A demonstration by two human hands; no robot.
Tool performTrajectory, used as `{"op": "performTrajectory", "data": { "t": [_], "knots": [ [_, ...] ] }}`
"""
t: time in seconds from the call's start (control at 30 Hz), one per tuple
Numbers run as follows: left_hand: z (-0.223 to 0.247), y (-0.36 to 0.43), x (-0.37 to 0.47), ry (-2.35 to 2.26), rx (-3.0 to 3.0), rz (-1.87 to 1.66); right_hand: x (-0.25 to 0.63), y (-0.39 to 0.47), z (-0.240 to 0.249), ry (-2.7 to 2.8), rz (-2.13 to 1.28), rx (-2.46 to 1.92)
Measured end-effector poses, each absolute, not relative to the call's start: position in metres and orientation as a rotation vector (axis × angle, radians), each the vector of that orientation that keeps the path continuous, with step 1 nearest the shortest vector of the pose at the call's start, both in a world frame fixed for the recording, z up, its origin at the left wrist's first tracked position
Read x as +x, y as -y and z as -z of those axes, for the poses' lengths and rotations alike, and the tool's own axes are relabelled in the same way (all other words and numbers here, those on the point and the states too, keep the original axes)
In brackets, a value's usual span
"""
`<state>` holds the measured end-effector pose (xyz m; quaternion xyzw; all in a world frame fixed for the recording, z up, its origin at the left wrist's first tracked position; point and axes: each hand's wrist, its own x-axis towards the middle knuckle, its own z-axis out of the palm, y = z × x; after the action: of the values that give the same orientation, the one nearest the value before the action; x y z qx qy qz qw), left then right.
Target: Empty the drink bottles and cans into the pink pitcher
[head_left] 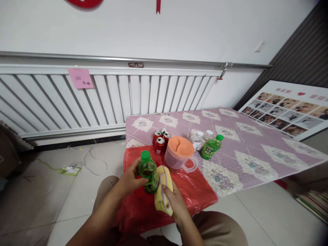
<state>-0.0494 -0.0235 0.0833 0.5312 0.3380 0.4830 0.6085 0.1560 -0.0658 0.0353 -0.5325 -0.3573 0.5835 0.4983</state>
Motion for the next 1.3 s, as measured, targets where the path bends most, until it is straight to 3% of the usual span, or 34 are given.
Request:
{"op": "performTrajectory", "data": {
  "t": [0.27,0.43,0.53,0.63,0.8,1.3],
  "knots": [
    [-0.075,0.025,-0.028,-1.051,1.292,-1.198,0.149,0.065,-0.071,1.380,-0.859,-1.280],
    [-0.081,0.022,-0.021,-1.064,1.117,-1.275,0.138,0.063,-0.054,1.561,-0.665,-1.262],
    [-0.082,0.021,-0.023,-1.092,1.088,-1.361,0.137,0.063,-0.032,1.428,-0.823,-1.324],
    [-0.084,0.022,-0.023,-1.122,1.071,-1.447,0.135,0.066,-0.022,1.089,-1.187,-1.324],
    [-0.086,0.022,-0.024,-1.148,1.121,-1.455,0.132,0.070,-0.034,0.516,-1.715,-1.029],
    [-0.097,0.023,-0.048,-0.703,1.254,-1.051,0.157,0.067,-0.048,0.565,-1.842,-1.039]
  ]
}}
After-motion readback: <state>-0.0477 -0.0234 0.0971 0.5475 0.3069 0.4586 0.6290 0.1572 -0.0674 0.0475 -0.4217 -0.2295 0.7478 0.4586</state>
